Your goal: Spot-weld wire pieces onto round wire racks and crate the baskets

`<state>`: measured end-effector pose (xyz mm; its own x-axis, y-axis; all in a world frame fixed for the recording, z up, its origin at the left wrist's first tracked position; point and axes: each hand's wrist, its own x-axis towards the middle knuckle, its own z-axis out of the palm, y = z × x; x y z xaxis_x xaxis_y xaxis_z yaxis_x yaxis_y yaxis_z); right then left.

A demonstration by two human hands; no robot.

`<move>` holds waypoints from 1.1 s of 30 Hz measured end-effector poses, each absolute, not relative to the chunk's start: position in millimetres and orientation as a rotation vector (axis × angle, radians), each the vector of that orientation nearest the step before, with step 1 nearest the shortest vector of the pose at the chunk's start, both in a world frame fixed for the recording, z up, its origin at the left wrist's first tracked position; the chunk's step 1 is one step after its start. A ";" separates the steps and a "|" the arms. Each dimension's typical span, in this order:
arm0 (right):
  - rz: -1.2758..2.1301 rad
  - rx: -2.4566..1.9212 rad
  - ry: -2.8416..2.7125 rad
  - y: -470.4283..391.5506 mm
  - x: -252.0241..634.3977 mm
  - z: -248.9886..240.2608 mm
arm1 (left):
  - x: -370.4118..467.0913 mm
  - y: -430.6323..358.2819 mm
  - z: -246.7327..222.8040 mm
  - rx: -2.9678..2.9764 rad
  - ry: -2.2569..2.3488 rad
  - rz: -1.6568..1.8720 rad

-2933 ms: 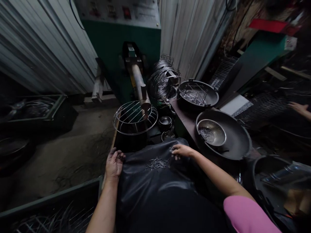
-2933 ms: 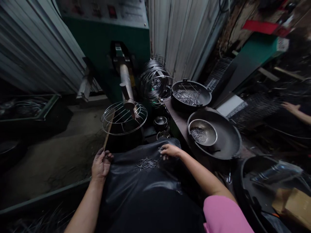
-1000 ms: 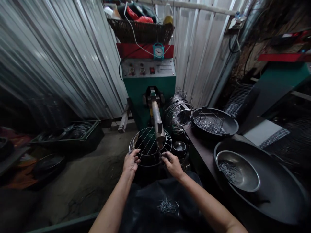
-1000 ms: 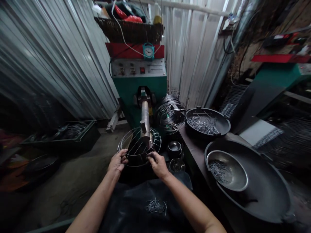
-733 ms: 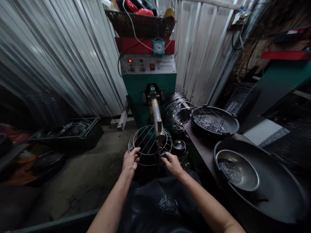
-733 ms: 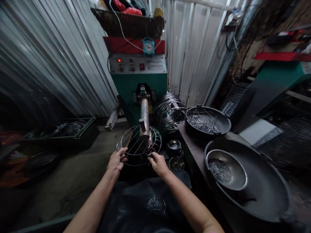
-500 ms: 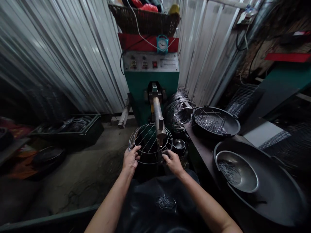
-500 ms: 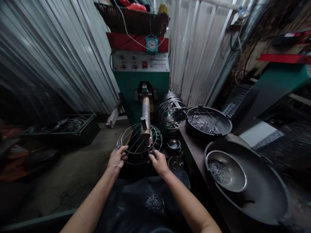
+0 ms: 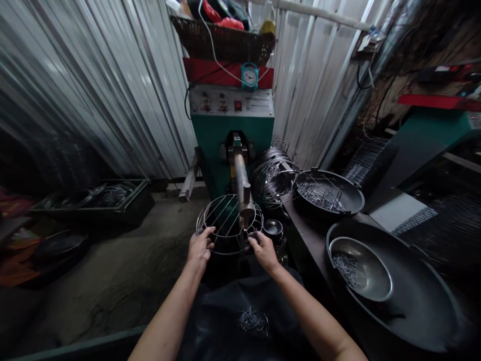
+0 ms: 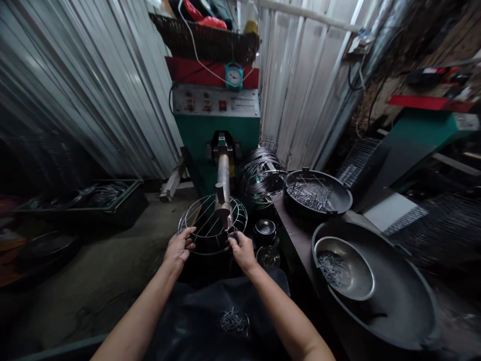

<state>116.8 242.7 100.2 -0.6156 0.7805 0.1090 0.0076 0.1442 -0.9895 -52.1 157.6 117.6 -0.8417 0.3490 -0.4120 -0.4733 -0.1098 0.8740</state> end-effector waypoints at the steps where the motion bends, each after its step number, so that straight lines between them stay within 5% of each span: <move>1: 1.527 -0.755 -1.783 243.6 116.2 101.0 | -52.3 158.4 117.6 -0.145 1.629 1.992; 24: 1.623 -0.822 -1.563 256.2 131.4 108.2 | -34.0 149.1 116.7 -0.335 1.625 1.949; 33: 1.642 -1.208 -1.861 244.6 253.4 18.6 | -114.6 149.0 128.4 -0.076 1.602 1.453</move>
